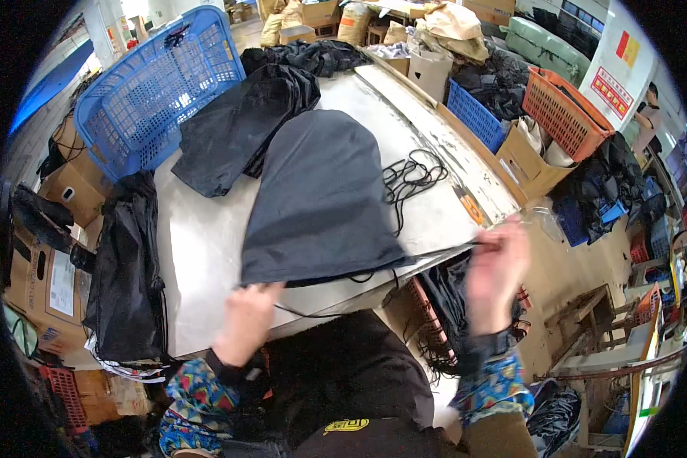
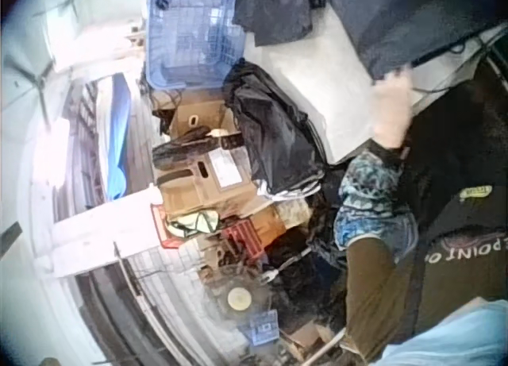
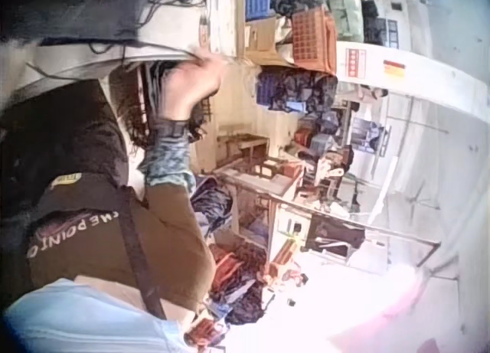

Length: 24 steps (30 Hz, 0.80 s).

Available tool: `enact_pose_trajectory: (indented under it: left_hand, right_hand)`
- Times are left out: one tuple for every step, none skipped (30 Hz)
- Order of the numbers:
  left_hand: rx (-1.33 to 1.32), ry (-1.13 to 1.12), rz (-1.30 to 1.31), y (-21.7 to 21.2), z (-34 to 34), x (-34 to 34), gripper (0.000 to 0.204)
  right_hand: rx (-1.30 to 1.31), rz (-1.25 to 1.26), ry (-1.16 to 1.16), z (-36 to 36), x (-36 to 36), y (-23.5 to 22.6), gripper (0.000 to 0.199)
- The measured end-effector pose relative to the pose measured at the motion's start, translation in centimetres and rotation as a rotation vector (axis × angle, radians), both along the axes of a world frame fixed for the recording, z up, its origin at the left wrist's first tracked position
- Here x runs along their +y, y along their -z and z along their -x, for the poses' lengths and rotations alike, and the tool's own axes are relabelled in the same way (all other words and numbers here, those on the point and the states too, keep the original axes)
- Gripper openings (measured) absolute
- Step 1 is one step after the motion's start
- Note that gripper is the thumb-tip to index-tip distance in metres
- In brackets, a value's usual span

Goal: The person threads black drawstrings through the hems of black fabric bags using a metal tool. They pull the strings through the casing, adjust the length, and place the finished bags into a pile on the table.

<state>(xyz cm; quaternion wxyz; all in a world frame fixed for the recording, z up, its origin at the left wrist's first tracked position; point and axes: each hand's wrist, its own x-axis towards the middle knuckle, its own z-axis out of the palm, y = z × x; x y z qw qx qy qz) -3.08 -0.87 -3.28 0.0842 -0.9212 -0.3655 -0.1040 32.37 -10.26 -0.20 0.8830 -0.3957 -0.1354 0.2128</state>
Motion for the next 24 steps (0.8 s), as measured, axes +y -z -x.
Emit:
enact_pose_trajectory:
  left_hand:
    - [0.041, -0.063, -0.058, 1.1, 2.1, 1.6, 0.025]
    - [0.187, -0.108, -0.060, 0.7, 3.7, 2.8, 0.015]
    - [0.135, -0.072, -0.109, 1.8, 6.2, 4.7, 0.009]
    - [0.144, -0.083, -0.064, 1.7, 7.3, 6.0, 0.009]
    - [0.083, -0.049, -0.036, 1.7, 7.6, 6.7, 0.009]
    - [0.063, -0.055, -0.010, 1.0, 8.7, 6.5, 0.009]
    - [0.034, -0.050, 0.022, 0.8, 9.3, 6.1, 0.009]
    - [-0.136, -0.039, 0.059, 0.8, 8.9, 5.1, 0.018]
    - [-0.263, -0.069, 0.124, 0.6, 7.7, 3.6, 0.022]
    - [-0.393, -0.097, 0.195, 0.4, 5.9, 1.8, 0.026]
    - [-0.532, -0.115, 0.271, 0.6, 4.0, 0.3, 0.030]
    - [-0.604, -0.116, 0.402, 0.1, 2.8, -1.3, 0.031]
    - [-0.674, -0.121, 0.533, 0.1, 1.7, -2.9, 0.032]
    - [-0.982, -0.205, 0.884, 0.9, 0.9, -4.8, 0.028]
    - [-1.295, -0.266, 1.240, 1.4, -0.6, -6.0, 0.025]
    - [-1.325, -0.303, 1.251, 1.4, -2.2, -6.4, 0.025]
    - [-1.359, -0.347, 1.256, 1.5, -3.6, -6.8, 0.026]
    - [-1.337, -0.364, 1.206, 2.2, -4.3, -7.0, 0.025]
    - [-1.174, -0.324, 1.012, 3.0, -4.9, -6.6, 0.020]
    - [-1.206, -0.341, 1.017, 3.2, -5.4, -6.7, 0.017]
    - [-1.238, -0.363, 1.018, 3.0, -5.6, -6.6, 0.015]
    - [-1.304, -0.337, 1.033, 2.9, -5.5, -6.5, 0.015]
    - [-1.369, -0.311, 1.048, 2.7, -5.5, -6.3, 0.015]
    - [-1.434, -0.278, 1.076, 2.7, -5.7, -6.2, 0.016]
  right_hand:
    - [-0.015, -0.078, 0.115, -5.2, -1.6, 0.8, 0.034]
    - [-0.092, -0.011, 0.196, -10.1, -5.1, 0.9, 0.025]
    - [-0.215, 0.097, 0.290, -15.1, -8.9, 1.6, 0.025]
    - [-0.180, 0.087, 0.401, -20.8, -12.7, 2.1, 0.029]
    - [-0.154, 0.075, 0.519, -26.1, -17.0, 2.1, 0.034]
    - [-0.078, 0.034, 0.474, -26.2, -16.9, 2.8, 0.023]
    - [-0.132, 0.134, 0.363, -24.7, -15.6, 2.8, 0.023]
    - [-0.186, 0.243, 0.249, -19.9, -12.8, 2.4, 0.023]
    - [-0.243, 0.350, 0.142, -14.6, -10.2, 1.8, 0.023]
    - [-0.191, 0.462, 0.035, -9.1, -7.3, 1.3, 0.023]
    - [-0.144, 0.577, -0.057, -4.0, -5.2, 0.9, 0.023]
    - [-0.205, 0.674, -0.375, -1.0, -4.4, 1.4, 0.020]
    - [-0.286, 0.618, -0.624, 1.6, -4.2, 2.5, 0.018]
    - [-0.281, 0.754, -0.782, 5.3, -3.1, 1.9, 0.020]
    - [-0.328, 0.729, -0.920, 6.7, -2.8, 3.0, 0.022]
    - [-0.398, 0.695, -0.978, 8.0, -2.5, 3.7, 0.022]
    - [-0.430, 0.684, -0.992, 9.6, -1.9, 4.0, 0.023]
    - [-0.509, 0.659, -0.987, 10.9, -1.5, 4.1, 0.024]
    - [-0.585, 0.636, -0.968, 11.8, -1.2, 4.1, 0.025]
    - [-0.681, 0.573, -0.911, 12.6, -1.1, 5.6, 0.023]
    - [-0.775, 0.507, -0.857, 13.7, -0.5, 5.8, 0.023]
    - [-0.795, 0.752, -0.991, 13.5, -0.8, 4.8, 0.022]
    - [-0.791, 0.755, -0.999, 13.9, -0.4, 4.7, 0.019]
    - [-0.803, 0.716, -0.958, 13.9, -0.3, 5.6, 0.019]
